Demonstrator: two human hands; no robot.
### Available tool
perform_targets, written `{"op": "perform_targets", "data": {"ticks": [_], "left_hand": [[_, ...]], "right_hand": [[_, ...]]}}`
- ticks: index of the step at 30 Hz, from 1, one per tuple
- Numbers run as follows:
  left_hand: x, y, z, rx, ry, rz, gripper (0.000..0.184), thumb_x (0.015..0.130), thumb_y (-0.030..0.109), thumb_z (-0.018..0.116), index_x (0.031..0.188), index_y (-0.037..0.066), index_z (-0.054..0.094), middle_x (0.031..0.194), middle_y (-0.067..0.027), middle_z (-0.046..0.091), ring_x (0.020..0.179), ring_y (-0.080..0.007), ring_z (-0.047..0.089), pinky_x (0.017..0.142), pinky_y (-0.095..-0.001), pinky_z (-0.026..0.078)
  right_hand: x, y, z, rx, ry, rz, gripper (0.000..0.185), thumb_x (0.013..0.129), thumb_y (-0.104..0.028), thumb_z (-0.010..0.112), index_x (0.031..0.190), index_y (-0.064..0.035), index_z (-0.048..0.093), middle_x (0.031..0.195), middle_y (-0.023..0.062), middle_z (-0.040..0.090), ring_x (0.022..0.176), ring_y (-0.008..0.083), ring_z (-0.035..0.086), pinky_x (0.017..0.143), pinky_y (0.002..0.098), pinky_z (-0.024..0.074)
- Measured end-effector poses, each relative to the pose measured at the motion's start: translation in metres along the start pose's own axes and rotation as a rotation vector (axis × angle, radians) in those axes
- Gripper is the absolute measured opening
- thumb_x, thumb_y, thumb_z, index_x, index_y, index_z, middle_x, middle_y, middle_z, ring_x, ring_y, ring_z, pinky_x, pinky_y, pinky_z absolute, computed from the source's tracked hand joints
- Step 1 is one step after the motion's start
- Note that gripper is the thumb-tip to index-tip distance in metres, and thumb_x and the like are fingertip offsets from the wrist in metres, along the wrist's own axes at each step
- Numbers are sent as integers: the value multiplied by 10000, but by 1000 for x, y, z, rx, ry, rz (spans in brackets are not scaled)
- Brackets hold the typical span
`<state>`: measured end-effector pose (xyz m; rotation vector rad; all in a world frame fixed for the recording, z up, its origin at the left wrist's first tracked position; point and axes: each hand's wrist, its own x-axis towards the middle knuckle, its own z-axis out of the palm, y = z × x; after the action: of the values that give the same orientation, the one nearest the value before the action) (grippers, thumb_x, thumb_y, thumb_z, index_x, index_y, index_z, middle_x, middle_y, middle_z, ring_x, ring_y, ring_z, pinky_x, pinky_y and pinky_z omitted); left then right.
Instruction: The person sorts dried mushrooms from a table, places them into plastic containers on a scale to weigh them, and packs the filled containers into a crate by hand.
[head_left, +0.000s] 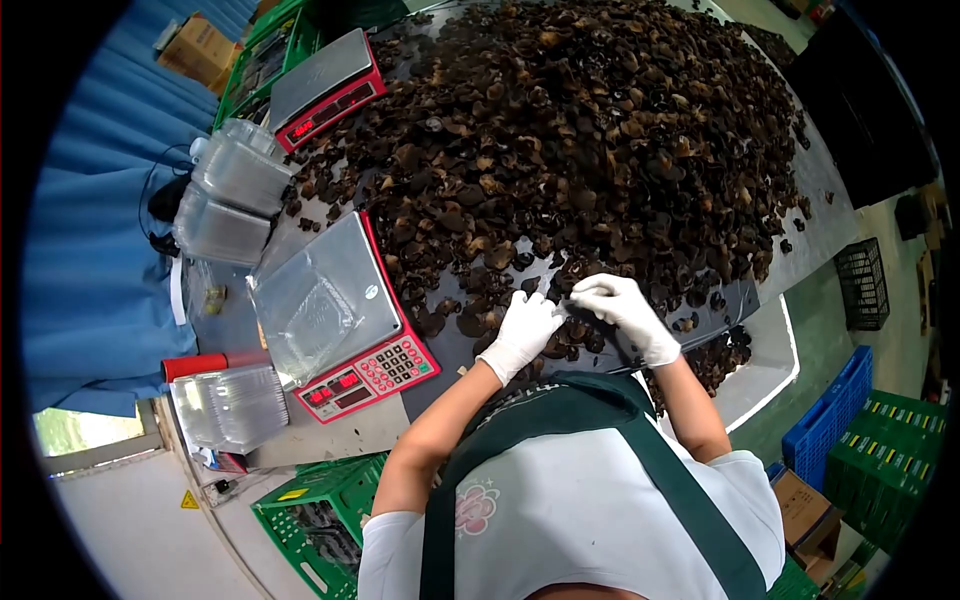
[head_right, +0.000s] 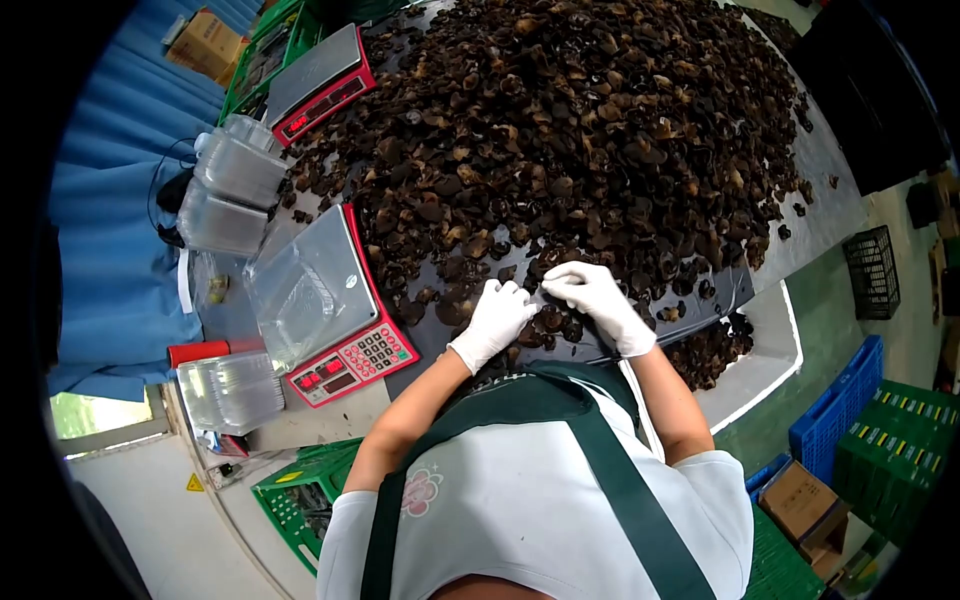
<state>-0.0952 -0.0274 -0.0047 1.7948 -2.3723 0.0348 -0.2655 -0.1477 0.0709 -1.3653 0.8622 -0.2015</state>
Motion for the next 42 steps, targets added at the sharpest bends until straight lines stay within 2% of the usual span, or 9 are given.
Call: {"op": "perform_targets", "data": {"ticks": [4, 8, 16, 18, 21, 28, 35, 40, 42], "left_hand": [[-5, -3, 5, -49, -11, -19, 49, 770, 204, 624, 752, 159, 621, 769, 8, 542, 835, -188, 511, 783, -381, 366], [-12, -8, 3, -7, 30, -64, 80, 757, 223, 639, 731, 153, 609, 775, 12, 555, 846, -188, 517, 798, -381, 369], [-7, -12, -66, -405, 634, -410, 101, 714, 45, 716, 798, 71, 665, 807, -59, 656, 808, -246, 638, 750, -344, 475], [-3, -9, -79, -443, 660, -415, 113, 711, 43, 724, 808, 67, 669, 822, -64, 662, 816, -246, 641, 761, -333, 477], [12, 7, -94, -528, 590, -243, 116, 708, 46, 719, 811, 63, 670, 822, -70, 663, 809, -254, 638, 772, -330, 474], [10, 18, -88, -558, 432, -146, 190, 691, 135, 734, 866, 78, 689, 1006, -89, 648, 885, -277, 620, 770, -379, 485], [-47, -17, -75, -599, 494, -620, 168, 786, 125, 707, 953, 107, 703, 1070, -78, 665, 996, -262, 623, 890, -359, 472], [-78, -19, -57, -528, 316, -774, 338, 788, 164, 719, 1107, 70, 656, 1266, -145, 552, 1163, -296, 530, 995, -378, 415], [-77, -11, -56, -456, 206, -775, 527, 756, 238, 752, 1233, 92, 582, 1371, -155, 460, 1254, -325, 442, 1046, -414, 354]], "right_hand": [[37, 49, 41, -1035, 177, -452, 302, 810, -191, 618, 1093, -87, 628, 779, 131, 669, 649, 231, 652, 556, 348, 500], [62, 67, 60, -1207, 138, -306, 216, 817, -234, 604, 933, -54, 581, 729, 139, 654, 700, 294, 660, 582, 420, 511], [26, 12, 3, 298, -146, 114, 219, 902, -297, 566, 909, -93, 647, 778, -2, 665, 634, 52, 550, 561, 222, 449], [12, 0, 10, 767, 77, 342, 256, 929, -335, 538, 898, -96, 620, 963, 84, 661, 749, 138, 583, 638, 239, 470], [24, 49, 2, 865, -375, 273, 277, 937, -364, 520, 945, -100, 603, 944, 67, 662, 778, 197, 620, 585, 279, 513], [0, 38, 12, 877, -179, 361, 229, 916, -333, 579, 883, -108, 613, 764, -16, 568, 691, 153, 575, 603, 279, 488], [-85, 57, -158, -113, -343, 41, 248, 810, -213, 710, 665, -30, 628, 680, 20, 638, 641, 100, 571, 591, 285, 454], [-130, 21, -189, -989, 296, 509, 180, 723, -206, 709, 809, -48, 723, 711, 126, 683, 655, 194, 674, 631, 308, 524], [-119, 33, -178, -899, 441, 194, 236, 747, -244, 708, 890, -56, 717, 770, 137, 693, 700, 262, 680, 675, 346, 535]]}}
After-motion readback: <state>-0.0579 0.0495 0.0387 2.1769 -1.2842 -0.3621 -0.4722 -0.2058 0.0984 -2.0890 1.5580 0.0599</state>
